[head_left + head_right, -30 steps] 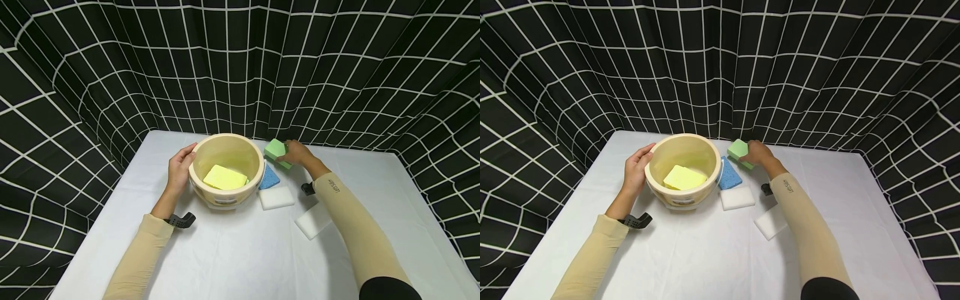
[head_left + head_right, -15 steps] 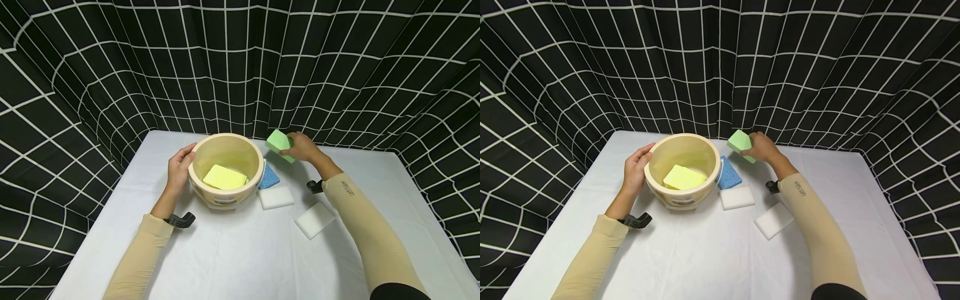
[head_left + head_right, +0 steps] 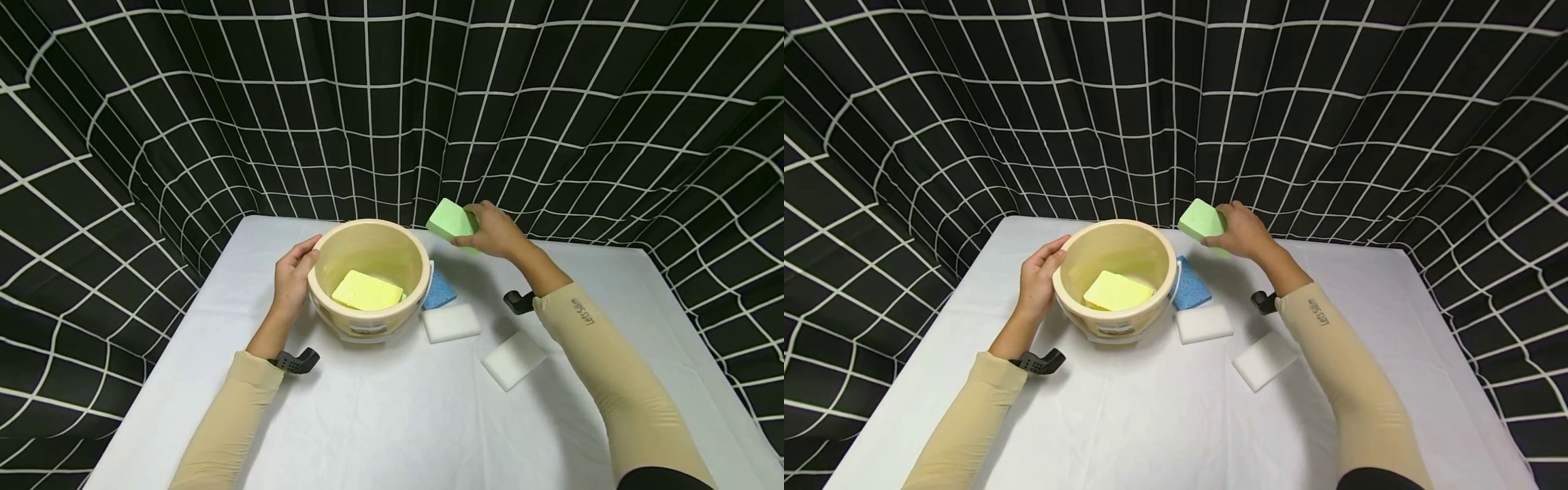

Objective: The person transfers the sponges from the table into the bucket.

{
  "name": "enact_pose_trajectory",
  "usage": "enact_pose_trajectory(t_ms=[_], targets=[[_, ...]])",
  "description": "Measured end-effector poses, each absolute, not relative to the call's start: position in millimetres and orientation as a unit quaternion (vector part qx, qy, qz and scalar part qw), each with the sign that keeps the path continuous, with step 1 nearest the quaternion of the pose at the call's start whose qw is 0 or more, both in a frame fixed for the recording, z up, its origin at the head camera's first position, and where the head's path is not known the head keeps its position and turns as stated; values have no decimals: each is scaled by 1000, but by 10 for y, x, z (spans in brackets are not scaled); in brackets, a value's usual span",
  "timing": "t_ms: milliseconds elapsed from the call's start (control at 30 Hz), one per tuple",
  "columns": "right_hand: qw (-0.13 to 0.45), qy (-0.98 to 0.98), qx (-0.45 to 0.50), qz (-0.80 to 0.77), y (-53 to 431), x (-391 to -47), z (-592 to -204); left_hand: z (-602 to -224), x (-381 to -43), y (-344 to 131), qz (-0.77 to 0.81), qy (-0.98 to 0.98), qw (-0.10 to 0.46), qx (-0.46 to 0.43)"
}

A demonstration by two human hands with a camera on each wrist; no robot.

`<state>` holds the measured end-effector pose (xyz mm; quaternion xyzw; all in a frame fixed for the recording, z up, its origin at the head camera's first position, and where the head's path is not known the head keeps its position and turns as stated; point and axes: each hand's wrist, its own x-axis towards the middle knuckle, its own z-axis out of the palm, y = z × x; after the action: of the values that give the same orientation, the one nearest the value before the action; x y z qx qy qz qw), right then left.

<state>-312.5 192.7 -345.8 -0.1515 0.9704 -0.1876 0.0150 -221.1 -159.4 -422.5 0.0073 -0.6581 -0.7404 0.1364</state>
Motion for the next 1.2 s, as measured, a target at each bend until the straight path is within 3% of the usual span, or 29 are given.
enact_pose_trajectory(t_ms=[1200], targets=[[-9,959,-189,-211,1613,-2853,-2976,-4224,-2208,-1603,-737,-663,131,12]])
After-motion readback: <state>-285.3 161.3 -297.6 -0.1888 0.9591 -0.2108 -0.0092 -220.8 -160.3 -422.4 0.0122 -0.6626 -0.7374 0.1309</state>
